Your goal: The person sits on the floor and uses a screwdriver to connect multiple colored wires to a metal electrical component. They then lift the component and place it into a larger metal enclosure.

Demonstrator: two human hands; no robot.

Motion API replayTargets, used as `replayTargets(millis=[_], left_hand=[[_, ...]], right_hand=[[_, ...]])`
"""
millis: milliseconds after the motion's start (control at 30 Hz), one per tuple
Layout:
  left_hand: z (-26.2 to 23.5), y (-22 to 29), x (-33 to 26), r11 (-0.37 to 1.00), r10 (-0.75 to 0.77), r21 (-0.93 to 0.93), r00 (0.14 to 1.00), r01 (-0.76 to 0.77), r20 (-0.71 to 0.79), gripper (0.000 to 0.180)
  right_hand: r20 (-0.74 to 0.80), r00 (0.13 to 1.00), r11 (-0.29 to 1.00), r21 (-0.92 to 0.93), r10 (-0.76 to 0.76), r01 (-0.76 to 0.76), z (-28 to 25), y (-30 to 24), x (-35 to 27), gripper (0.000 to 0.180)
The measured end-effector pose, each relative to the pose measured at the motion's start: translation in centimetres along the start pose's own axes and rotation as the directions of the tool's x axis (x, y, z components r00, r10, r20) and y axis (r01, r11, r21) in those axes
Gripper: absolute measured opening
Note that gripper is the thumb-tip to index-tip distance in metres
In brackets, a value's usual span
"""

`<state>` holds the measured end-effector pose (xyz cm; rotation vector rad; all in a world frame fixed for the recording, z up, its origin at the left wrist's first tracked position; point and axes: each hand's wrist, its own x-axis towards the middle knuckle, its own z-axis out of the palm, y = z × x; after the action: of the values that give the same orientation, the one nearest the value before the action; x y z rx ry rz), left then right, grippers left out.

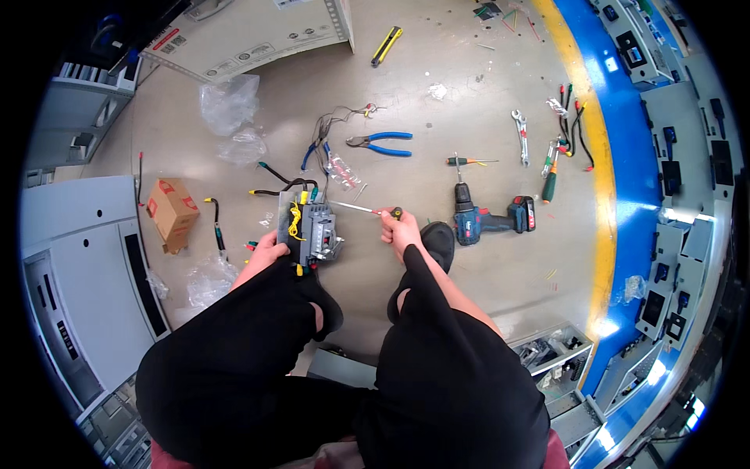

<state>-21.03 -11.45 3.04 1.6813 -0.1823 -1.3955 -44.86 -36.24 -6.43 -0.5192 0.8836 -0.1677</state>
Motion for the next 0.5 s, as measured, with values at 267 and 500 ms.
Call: replayTargets(millis=[267,500], left_hand=[[-0.5,-0.3,0.4,0.997,-0.053,-0.050,0.999,0.052,-0.012,0.048],[0.2,0.8,0.1,0.999,-0.046,-0.019,0.999,0.046,-0.010,0.047]], right_hand=[[0.071,0.932,0.759,-0.560,-0.356,0.333,1.2,-2.7,-3.1,0.014],[0.121,0.912,0.665,-0.648,-0.392,0.372,3.0,-4.2,-4.0,0.014]])
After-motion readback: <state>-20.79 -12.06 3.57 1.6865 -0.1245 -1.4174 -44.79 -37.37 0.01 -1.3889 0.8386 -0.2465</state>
